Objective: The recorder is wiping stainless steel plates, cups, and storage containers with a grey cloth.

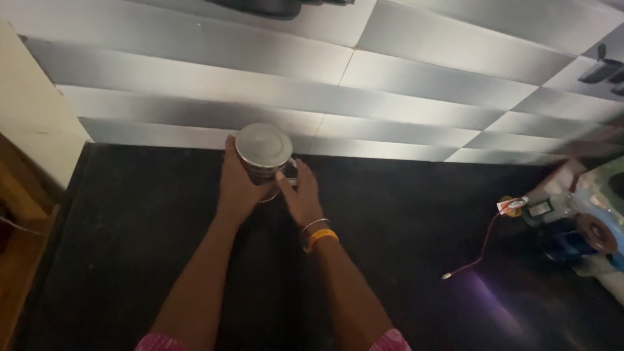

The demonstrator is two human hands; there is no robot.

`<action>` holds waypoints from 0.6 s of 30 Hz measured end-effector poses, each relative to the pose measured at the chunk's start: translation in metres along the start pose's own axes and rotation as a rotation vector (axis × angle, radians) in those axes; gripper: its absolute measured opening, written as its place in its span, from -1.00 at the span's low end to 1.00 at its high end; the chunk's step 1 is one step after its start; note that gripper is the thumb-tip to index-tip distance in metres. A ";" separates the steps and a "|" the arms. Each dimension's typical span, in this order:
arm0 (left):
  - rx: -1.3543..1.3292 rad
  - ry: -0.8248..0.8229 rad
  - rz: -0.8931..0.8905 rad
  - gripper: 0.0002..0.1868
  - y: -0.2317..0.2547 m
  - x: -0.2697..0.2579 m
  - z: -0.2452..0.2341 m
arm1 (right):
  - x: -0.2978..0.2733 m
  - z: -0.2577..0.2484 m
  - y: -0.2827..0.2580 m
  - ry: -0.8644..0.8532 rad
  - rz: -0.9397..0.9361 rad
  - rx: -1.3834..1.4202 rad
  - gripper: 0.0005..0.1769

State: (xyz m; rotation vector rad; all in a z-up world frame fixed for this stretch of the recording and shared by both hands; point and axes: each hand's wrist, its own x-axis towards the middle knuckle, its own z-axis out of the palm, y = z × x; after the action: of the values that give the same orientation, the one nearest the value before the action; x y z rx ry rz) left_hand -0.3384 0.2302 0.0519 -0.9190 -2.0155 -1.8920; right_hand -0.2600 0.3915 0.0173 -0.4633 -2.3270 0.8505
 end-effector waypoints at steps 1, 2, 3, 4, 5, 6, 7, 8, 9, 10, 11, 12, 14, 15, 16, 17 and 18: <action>-0.001 -0.001 0.000 0.43 -0.006 0.002 0.004 | -0.001 -0.001 -0.007 0.000 0.001 -0.001 -0.07; -0.036 0.012 0.007 0.40 -0.011 0.004 0.007 | -0.003 -0.003 -0.015 -0.004 0.027 0.035 -0.07; -0.069 0.025 0.014 0.37 -0.015 0.006 0.009 | -0.005 -0.004 -0.023 -0.008 0.053 0.074 -0.06; -0.068 0.025 0.014 0.37 -0.007 0.006 0.006 | -0.006 -0.004 -0.025 -0.009 0.053 0.075 -0.06; -0.039 -0.001 -0.025 0.34 0.001 0.005 0.002 | -0.008 -0.005 -0.026 0.003 0.032 0.090 -0.09; -0.010 -0.027 -0.064 0.32 0.010 0.004 -0.002 | -0.011 -0.006 -0.028 0.014 0.011 0.105 -0.11; -0.011 -0.025 -0.062 0.32 0.017 0.001 -0.005 | -0.014 -0.009 -0.031 0.015 0.008 0.105 -0.11; -0.006 -0.036 -0.120 0.32 0.024 -0.001 -0.009 | -0.017 -0.012 -0.034 -0.033 0.044 0.107 -0.15; 0.000 -0.046 -0.180 0.32 0.031 -0.006 -0.013 | -0.023 -0.015 -0.037 -0.083 0.081 0.109 -0.18; 0.000 -0.044 -0.179 0.32 0.031 -0.011 -0.015 | -0.028 -0.016 -0.034 -0.083 0.078 0.110 -0.18; -0.023 -0.019 -0.096 0.31 0.031 -0.019 -0.019 | -0.037 -0.015 -0.032 -0.048 0.002 0.116 -0.22; -0.046 0.005 -0.013 0.29 0.031 -0.028 -0.023 | -0.047 -0.014 -0.029 -0.012 -0.073 0.122 -0.27; -0.083 0.000 0.003 0.22 0.045 -0.046 -0.031 | -0.067 -0.022 -0.045 -0.025 -0.024 0.178 -0.26; -0.128 -0.007 0.017 0.15 0.053 -0.058 -0.033 | -0.081 -0.029 -0.051 -0.036 0.027 0.228 -0.25; -0.127 -0.010 0.014 0.15 0.057 -0.067 -0.036 | -0.091 -0.029 -0.047 -0.037 0.032 0.228 -0.25; -0.123 -0.008 0.032 0.18 0.061 -0.076 -0.036 | -0.100 -0.031 -0.042 0.022 0.001 0.226 -0.25; -0.119 -0.006 0.050 0.21 0.065 -0.085 -0.037 | -0.110 -0.033 -0.038 0.081 -0.031 0.223 -0.25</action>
State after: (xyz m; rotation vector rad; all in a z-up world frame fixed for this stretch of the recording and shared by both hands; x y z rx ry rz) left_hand -0.2439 0.1688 0.0624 -0.9957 -1.8821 -2.0024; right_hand -0.1600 0.3239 0.0161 -0.3578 -2.1294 1.0423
